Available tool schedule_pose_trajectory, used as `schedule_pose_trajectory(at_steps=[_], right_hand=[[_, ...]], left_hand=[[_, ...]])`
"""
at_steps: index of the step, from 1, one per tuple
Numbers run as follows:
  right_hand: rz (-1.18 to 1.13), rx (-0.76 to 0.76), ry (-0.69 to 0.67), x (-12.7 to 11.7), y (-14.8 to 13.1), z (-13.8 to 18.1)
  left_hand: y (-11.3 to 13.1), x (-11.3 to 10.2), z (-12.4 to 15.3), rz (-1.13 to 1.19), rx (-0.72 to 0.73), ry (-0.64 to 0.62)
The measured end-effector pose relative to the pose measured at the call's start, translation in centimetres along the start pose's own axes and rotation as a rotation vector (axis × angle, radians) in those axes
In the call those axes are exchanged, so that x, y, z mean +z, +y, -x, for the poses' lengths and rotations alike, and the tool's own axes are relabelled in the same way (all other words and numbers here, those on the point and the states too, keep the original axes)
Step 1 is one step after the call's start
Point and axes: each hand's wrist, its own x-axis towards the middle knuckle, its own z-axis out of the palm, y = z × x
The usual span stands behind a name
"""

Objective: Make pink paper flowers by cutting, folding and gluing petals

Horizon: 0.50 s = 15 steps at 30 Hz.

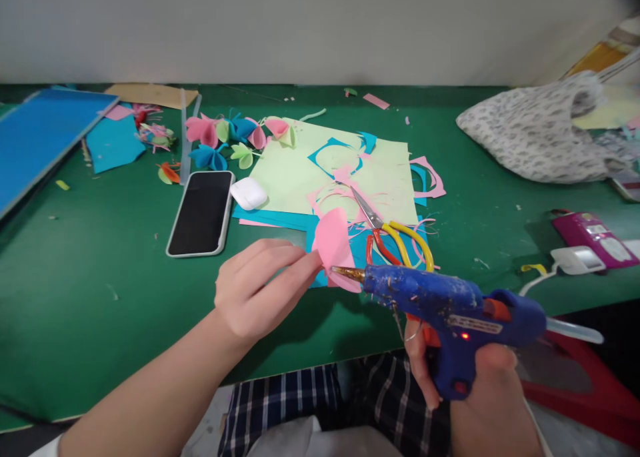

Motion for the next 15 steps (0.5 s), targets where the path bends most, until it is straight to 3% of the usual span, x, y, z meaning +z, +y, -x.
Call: schedule_pose_trajectory(at_steps=[8, 15], right_hand=[[0.003, -0.008, -0.053, -0.08, 0.25, 0.04], [-0.004, 0.001, 0.025, 0.09, -0.07, 0.19]], left_hand=[[-0.15, 0.1, 0.07, 0.003, 0.016, 0.007], [0.02, 0.06, 0.07, -0.002, -0.009, 0.009]])
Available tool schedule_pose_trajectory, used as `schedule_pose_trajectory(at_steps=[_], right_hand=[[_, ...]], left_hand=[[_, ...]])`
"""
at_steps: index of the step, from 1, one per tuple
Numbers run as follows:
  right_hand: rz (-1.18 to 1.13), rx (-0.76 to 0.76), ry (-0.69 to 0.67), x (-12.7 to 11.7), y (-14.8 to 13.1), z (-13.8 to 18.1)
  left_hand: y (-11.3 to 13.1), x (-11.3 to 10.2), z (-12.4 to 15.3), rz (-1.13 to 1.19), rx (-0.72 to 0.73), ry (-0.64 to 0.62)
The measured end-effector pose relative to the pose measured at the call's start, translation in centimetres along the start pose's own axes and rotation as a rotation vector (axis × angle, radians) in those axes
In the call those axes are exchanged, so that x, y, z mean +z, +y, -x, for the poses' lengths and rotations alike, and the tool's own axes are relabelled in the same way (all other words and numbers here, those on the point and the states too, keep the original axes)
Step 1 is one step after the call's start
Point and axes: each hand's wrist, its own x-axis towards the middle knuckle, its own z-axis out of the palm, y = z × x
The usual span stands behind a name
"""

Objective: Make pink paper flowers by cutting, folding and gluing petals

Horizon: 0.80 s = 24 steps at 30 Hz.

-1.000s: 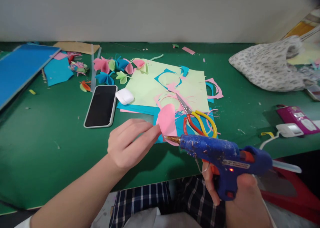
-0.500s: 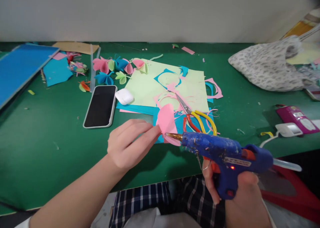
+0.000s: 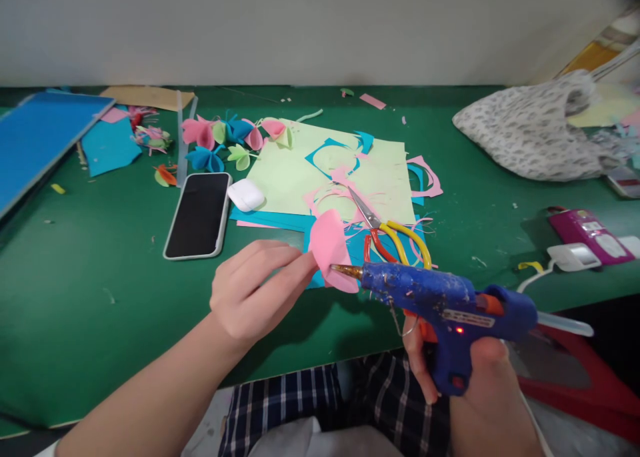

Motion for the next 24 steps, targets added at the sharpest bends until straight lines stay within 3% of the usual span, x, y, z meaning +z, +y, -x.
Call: schedule_pose_trajectory(at_steps=[12, 19, 24], right_hand=[[-0.007, 0.001, -0.078, -0.37, 0.58, -0.09], [-0.048, -0.016, -0.01, -0.07, 0.25, -0.02], [-0.065, 0.005, -0.033, -0.1, 0.32, -0.02]], left_hand=[[0.02, 0.02, -0.13, 0.015, 0.01, -0.001], [-0.18, 0.18, 0.03, 0.048, 0.014, 0.017], [-0.28, 0.19, 0.27, 0.054, 0.033, 0.004]])
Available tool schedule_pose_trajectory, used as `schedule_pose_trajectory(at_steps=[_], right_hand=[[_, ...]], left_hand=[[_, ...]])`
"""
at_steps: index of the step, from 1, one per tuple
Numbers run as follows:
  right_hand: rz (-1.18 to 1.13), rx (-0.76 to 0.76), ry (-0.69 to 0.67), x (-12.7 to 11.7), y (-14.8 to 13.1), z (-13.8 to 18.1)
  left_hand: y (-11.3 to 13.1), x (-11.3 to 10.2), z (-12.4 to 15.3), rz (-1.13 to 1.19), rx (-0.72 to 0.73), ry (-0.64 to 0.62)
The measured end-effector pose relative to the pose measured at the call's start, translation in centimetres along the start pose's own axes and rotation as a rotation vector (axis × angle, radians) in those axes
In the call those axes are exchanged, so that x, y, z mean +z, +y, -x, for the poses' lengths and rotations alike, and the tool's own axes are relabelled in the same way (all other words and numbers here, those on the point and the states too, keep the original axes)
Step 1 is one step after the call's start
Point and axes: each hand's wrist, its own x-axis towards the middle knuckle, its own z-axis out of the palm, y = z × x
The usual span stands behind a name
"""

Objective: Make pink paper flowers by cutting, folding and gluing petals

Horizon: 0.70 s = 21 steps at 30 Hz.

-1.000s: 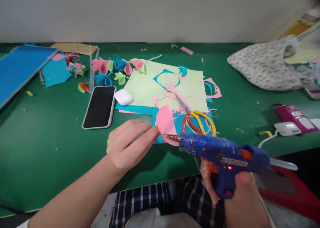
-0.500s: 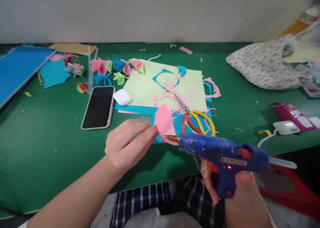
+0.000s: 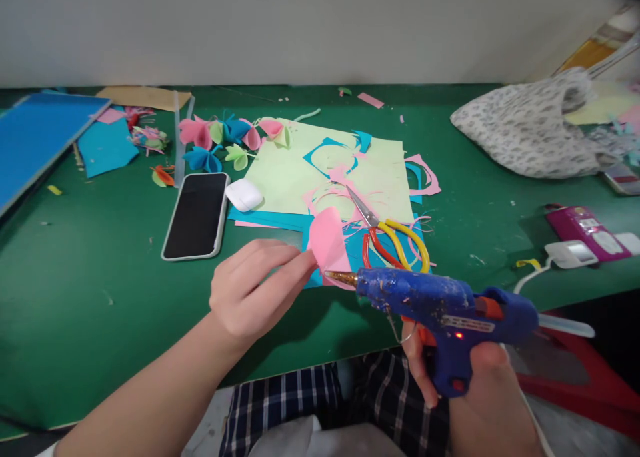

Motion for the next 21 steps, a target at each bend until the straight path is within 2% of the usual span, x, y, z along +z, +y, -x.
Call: schedule_pose_trajectory(at_steps=[8, 14, 21], right_hand=[[0.017, 0.02, -0.023, -0.04, 0.0, -0.17], [0.02, -0.002, 0.037, -0.09, -0.1, 0.06], [0.011, 0.014, -0.017, -0.13, 0.04, -0.08]], left_hand=[[0.03, 0.0, -0.08, -0.03, -0.028, -0.011], [0.21, -0.01, -0.32, -0.033, -0.028, -0.009], [0.24, -0.06, -0.27, -0.002, -0.031, -0.002]])
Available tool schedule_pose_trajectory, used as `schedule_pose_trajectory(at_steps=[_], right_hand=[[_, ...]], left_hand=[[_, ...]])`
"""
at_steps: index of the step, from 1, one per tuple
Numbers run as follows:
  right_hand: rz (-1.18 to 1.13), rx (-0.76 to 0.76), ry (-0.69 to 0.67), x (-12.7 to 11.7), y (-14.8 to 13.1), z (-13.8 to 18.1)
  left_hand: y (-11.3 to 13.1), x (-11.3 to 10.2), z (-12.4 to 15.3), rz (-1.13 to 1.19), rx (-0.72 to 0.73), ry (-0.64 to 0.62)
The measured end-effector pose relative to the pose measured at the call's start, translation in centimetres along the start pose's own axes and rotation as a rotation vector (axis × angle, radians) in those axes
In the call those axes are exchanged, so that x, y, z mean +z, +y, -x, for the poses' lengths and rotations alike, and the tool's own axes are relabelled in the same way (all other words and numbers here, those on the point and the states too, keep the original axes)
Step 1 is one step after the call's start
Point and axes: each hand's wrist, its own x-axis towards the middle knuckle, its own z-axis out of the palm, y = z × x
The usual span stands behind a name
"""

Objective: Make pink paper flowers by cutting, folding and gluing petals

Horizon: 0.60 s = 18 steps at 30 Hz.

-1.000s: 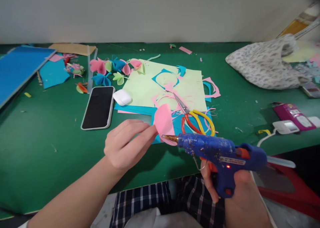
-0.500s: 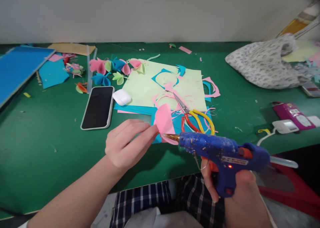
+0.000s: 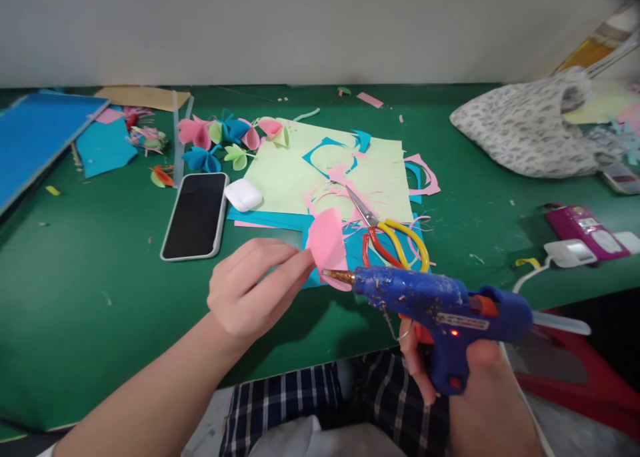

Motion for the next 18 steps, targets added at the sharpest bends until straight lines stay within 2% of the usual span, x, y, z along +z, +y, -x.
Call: schedule_pose_trajectory(at_steps=[12, 18], right_hand=[[-0.021, -0.026, 0.005, 0.08, -0.18, -0.43], [-0.031, -0.004, -0.054, -0.22, 0.0, -0.7]], left_hand=[[-0.12, 0.16, 0.06, 0.005, -0.011, 0.01], [-0.01, 0.21, -0.17, 0.007, -0.021, -0.012]])
